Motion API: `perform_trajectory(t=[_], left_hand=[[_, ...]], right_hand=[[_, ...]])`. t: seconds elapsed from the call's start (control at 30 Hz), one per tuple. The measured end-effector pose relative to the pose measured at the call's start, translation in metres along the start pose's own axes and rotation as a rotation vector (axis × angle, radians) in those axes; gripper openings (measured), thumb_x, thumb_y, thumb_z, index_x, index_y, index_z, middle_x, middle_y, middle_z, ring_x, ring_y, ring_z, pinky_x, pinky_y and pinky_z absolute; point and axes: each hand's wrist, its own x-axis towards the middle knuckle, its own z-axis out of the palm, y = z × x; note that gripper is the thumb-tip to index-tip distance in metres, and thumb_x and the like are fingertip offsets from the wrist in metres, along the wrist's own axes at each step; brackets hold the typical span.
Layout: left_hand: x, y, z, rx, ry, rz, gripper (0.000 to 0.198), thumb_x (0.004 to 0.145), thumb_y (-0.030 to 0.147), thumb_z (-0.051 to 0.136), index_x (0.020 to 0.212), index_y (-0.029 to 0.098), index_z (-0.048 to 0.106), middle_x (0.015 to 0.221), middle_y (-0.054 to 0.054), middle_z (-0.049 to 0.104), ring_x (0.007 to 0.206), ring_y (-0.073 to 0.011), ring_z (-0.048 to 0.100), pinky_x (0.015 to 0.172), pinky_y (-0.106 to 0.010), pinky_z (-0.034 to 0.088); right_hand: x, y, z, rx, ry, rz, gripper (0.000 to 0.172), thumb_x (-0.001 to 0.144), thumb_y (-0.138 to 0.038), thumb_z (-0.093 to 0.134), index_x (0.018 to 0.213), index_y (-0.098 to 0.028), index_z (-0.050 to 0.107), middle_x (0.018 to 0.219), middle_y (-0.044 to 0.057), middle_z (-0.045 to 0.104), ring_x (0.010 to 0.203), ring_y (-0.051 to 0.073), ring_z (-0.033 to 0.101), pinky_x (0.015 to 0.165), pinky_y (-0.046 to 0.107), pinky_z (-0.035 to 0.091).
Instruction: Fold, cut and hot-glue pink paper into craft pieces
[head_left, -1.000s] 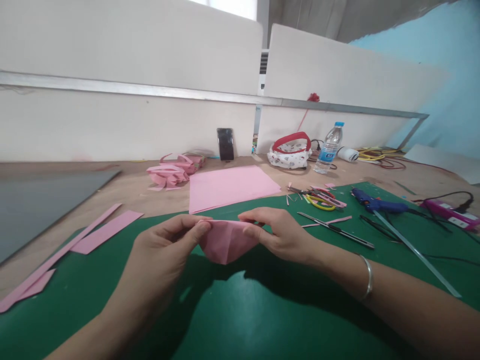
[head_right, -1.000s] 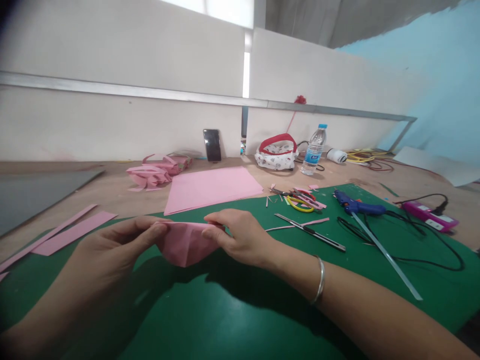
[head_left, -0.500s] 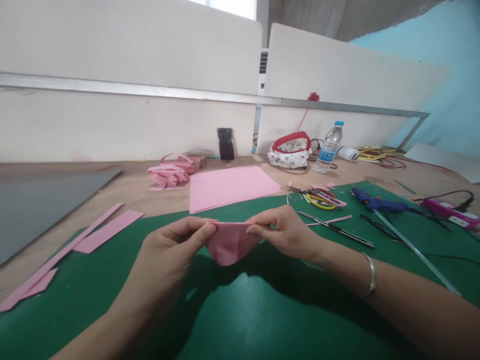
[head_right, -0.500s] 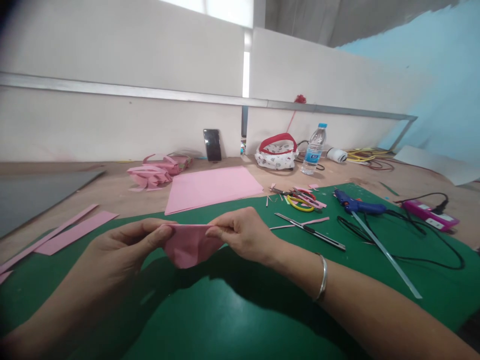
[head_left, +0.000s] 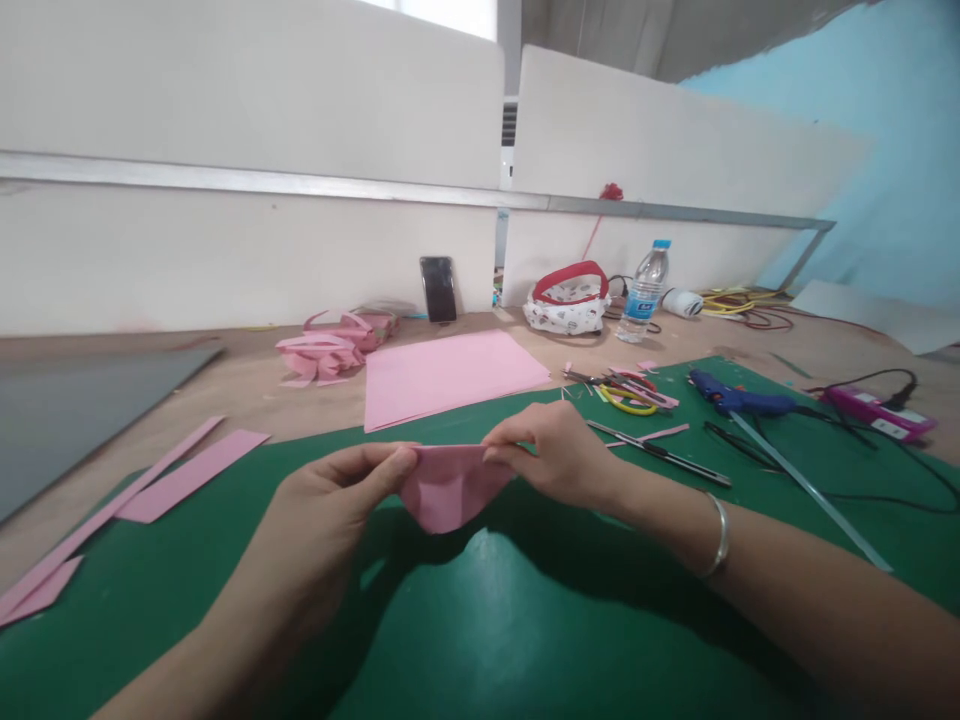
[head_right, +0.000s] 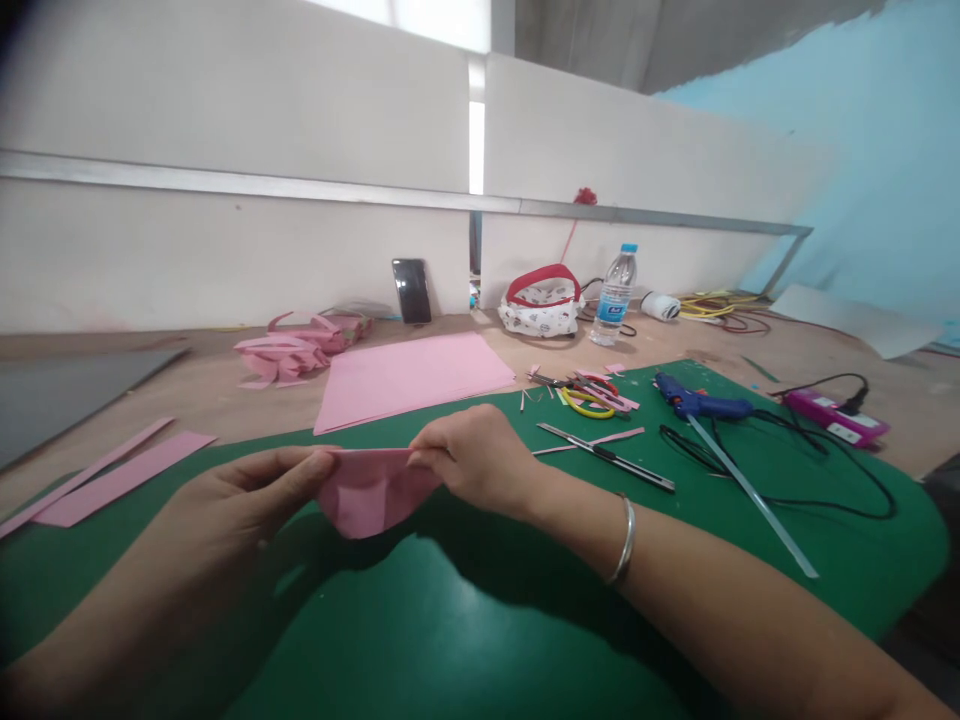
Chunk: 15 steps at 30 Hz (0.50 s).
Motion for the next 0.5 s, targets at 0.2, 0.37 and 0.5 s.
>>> perform_trajectory(t=[0.2, 0.37, 0.5], left_hand=[[0.008, -0.006, -0.002, -0.11, -0.031, -0.059, 0.026, 0.071, 0.045, 0.071, 0.072, 0.019, 0.07, 0.074, -0.001, 0.065, 0.069, -0.0142, 0.052, 0.055, -0.021, 0.039], [0.011, -0.009, -0.008, -0.21, -0.084, -0.122, 0.027, 0.069, 0.042, 0.074, 0.077, 0.017, 0.07, 0.074, -0.002, 0.063, 0.068, -0.0131, 0.053, 0.053, -0.018, 0.042], [0.016, -0.012, -0.01, -0.321, -0.05, -0.231, 0.022, 0.075, 0.033, 0.07, 0.087, 0.014, 0.069, 0.082, -0.005, 0.066, 0.068, -0.0122, 0.057, 0.057, -0.019, 0.048]], right_hand=[[0.004, 0.0, -0.004, 0.045, 0.035, 0.02, 0.006, 0.077, -0.014, 0.07, 0.078, -0.015, 0.076, 0.072, 0.003, 0.075, 0.067, 0.014, 0.068, 0.063, 0.021, 0.044], [0.006, 0.003, -0.006, 0.09, 0.008, 0.01, 0.011, 0.081, -0.013, 0.064, 0.076, -0.014, 0.074, 0.07, 0.003, 0.074, 0.065, 0.014, 0.067, 0.061, 0.021, 0.046], [0.005, 0.011, -0.008, 0.191, -0.024, -0.016, 0.025, 0.084, -0.008, 0.053, 0.1, -0.014, 0.071, 0.094, 0.004, 0.074, 0.086, 0.015, 0.068, 0.075, 0.023, 0.051]])
